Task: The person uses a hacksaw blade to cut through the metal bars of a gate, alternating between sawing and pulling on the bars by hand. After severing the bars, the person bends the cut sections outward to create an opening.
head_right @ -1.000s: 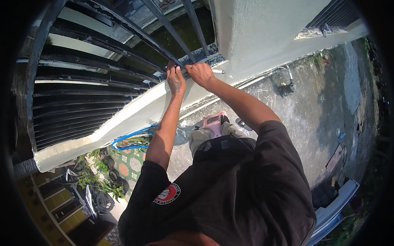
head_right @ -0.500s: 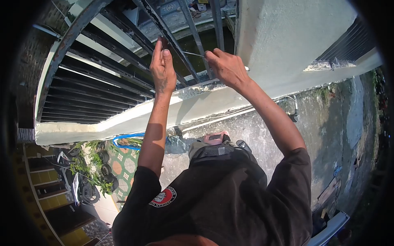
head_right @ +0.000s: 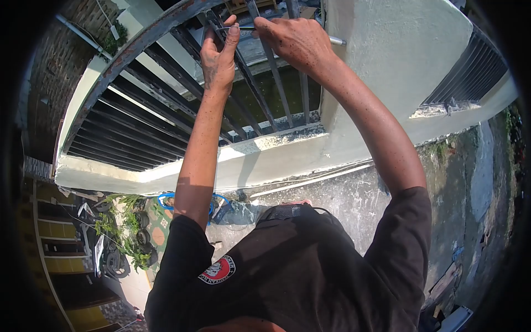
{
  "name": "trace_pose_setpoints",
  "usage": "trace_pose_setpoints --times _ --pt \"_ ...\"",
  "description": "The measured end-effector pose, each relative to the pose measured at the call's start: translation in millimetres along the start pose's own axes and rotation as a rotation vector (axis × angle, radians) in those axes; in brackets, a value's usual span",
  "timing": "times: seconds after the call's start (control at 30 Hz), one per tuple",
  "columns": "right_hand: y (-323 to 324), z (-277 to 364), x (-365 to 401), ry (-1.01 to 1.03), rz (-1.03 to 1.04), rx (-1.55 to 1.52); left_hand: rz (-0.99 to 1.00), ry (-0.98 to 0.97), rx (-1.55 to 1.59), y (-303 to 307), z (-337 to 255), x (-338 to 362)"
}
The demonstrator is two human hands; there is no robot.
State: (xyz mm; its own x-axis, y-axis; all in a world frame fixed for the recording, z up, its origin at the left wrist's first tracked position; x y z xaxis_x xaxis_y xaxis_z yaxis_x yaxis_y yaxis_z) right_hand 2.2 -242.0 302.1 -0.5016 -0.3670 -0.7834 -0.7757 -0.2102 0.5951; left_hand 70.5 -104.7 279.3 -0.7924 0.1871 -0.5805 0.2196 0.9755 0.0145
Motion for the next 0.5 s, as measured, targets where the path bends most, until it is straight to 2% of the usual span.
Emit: trace_pose_setpoints --times 0.07,0.17,0.23,0.33,0.5 --pt "-2.6 0.5 2.7 0.001 0.010 0.003 0.013 -0.021 -0.031 -0.8 2.5 -0.4" --pt "-7.5 3.6 7.9 -0.012 0.030 0.006 0.021 -0.038 0.080 0.0 5.9 -0.5" --pt "-11.2 4.2 12.0 -0.021 0.040 0.002 0.040 -0.044 -0.020 -1.8 5.1 1.6" --pt "-14.4 5.9 19.6 -0.031 0.022 0.005 0.058 -0.043 -0.009 -3.0 9.7 4.8" --pt "-32.3 8.2 37.8 -0.070 0.114 -0.031 0.082 -0.082 -0.060 -3.2 23.9 16.5"
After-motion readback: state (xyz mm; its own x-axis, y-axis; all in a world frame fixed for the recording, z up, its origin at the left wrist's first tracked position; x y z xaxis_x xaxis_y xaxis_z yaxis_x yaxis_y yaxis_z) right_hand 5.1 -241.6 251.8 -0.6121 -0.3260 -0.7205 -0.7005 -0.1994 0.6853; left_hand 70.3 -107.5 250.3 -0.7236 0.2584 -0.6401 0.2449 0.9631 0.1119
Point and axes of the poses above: each hand's wrist, its own x-axis away from the middle knuckle, its own y-axis out of the back of the hand, z = x × y, the point moved 10 cm from there along -x, towards the middle knuckle, and after that the axes turned 4 degrees about y, right-handed, at the moved point
